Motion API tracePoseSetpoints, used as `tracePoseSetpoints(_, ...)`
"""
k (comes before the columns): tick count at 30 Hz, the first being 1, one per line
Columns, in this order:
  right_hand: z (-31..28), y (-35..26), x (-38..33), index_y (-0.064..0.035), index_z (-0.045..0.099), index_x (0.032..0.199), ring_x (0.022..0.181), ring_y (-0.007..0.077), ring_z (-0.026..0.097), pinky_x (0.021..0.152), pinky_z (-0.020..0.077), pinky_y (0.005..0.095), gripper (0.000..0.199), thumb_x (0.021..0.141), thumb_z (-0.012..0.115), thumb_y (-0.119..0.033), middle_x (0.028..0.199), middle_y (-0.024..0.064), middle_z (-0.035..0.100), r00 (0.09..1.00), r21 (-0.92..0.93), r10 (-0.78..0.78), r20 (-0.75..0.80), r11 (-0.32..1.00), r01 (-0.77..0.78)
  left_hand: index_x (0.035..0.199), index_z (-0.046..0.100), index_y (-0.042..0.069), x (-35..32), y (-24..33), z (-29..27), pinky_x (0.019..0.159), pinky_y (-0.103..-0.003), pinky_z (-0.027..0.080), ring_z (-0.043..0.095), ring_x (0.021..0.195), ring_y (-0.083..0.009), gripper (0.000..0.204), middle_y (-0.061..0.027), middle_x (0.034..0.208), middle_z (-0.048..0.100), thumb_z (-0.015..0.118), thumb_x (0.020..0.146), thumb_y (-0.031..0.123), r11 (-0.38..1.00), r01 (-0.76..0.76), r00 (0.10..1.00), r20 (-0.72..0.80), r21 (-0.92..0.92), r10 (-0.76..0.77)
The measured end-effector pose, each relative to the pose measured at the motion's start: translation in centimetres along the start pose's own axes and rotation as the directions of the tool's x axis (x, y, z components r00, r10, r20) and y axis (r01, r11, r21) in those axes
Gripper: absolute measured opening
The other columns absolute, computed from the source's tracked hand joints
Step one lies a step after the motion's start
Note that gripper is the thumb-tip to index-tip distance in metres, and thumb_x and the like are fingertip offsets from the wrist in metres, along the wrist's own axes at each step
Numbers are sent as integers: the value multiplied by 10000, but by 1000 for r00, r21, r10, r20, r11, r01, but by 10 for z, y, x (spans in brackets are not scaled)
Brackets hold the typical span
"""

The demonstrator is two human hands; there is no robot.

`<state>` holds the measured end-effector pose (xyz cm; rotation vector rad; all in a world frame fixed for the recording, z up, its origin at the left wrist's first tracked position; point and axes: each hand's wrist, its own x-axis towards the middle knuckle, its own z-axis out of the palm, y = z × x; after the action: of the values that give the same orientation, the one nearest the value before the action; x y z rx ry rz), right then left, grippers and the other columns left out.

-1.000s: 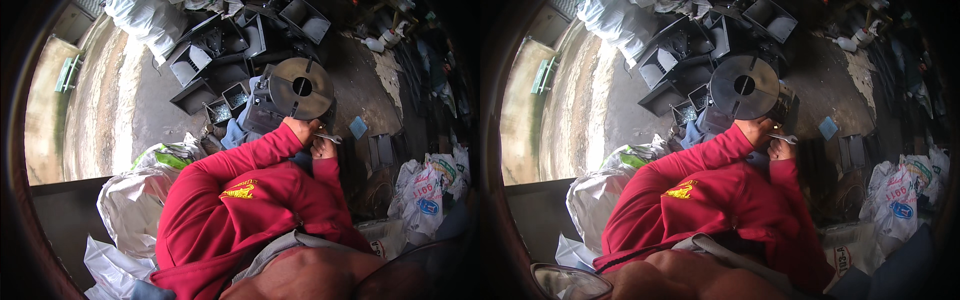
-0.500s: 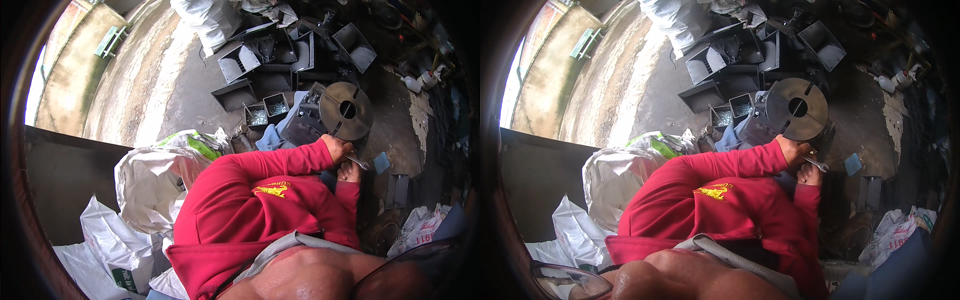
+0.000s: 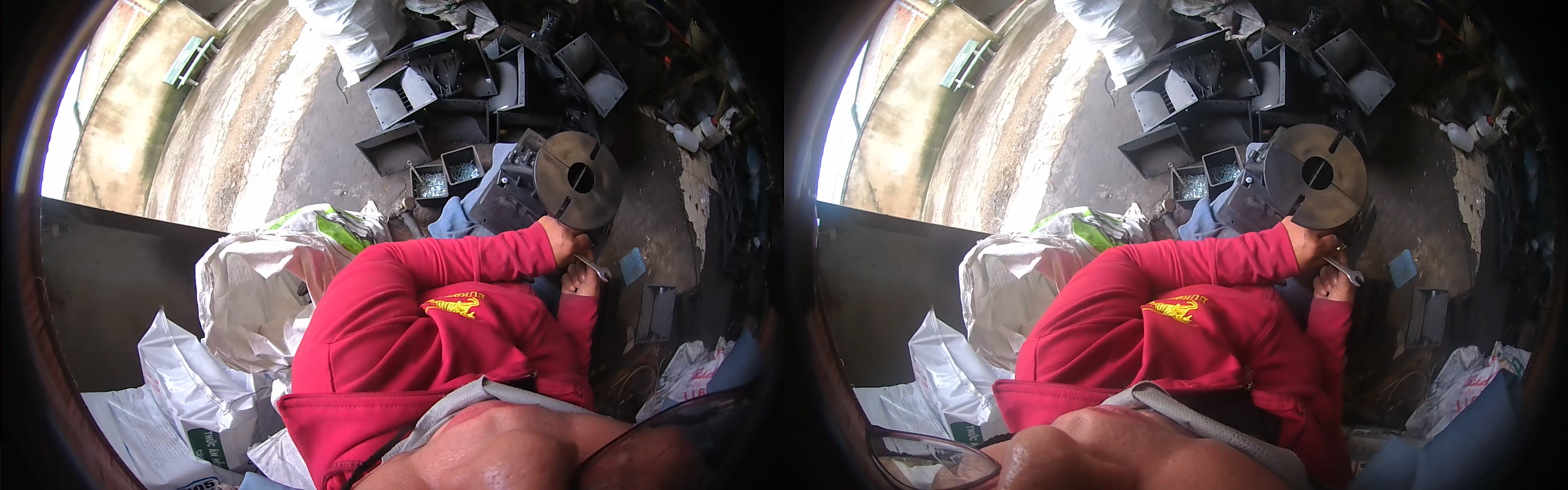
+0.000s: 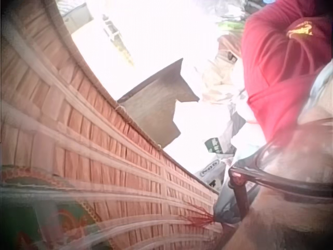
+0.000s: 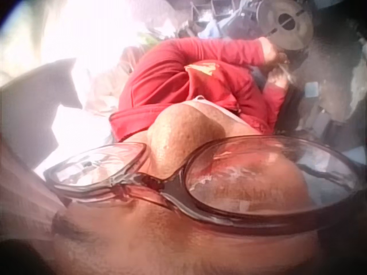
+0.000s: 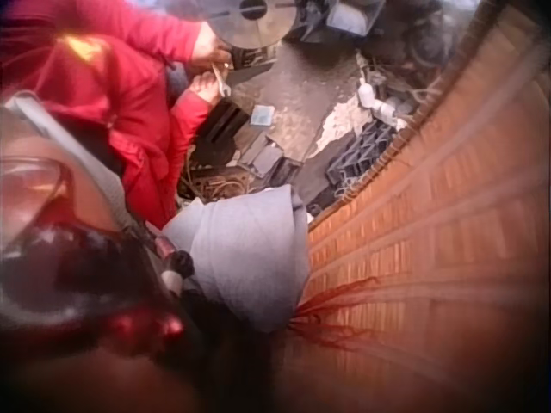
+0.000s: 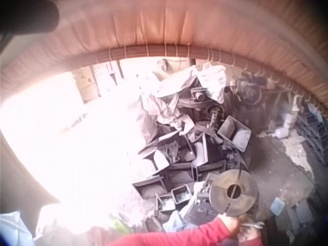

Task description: The person assembles a metal fixture by attaching a circular metal plate to a rectangular housing using bolts and a wrench. They insert bolts, tighten them with a wrench, and adjust the plate's position to secure it.

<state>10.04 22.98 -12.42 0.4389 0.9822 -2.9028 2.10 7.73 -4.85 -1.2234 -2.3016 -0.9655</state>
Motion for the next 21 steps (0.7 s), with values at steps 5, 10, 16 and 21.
tracePoseSetpoints(5,8,2,-5,-118,559,1138,432,22,302,356,270,181,292,938,525,-328,567,-85,310,992,27,-15,-128,999,18,842,686,121,2,-1,0,659,-387,503,613,764,-270,197,-52,793,614,668,674,224,991,-105,994,-21,-82,103)
tracePoseSetpoints(10,-2,1,-2,-124,556,1182,427,19,295,347,263,177,357,903,580,-346,557,-93,310,999,-3,-7,-38,1000,7,841,685,138,1,0,4,659,-392,498,612,767,-267,191,-38,766,611,669,675,231,1000,30,999,-41,5,-30)
tracePoseSetpoints(16,1,6,-1,-120,563,1176,420,16,298,337,256,177,337,917,560,-335,548,-84,322,993,-29,-53,-102,998,50,834,678,129,0,-5,14,658,-398,496,613,768,-262,195,-41,752,605,666,666,226,991,-133,991,-21,22,134)
tracePoseSetpoints(21,-8,0,-4,-87,587,1071,442,30,314,371,256,185,258,920,564,-294,554,-74,324,999,38,-4,32,999,3,832,677,107,2,5,-2,672,-397,499,615,764,-261,196,-37,751,609,657,667,213,996,-89,989,-123,-19,86)
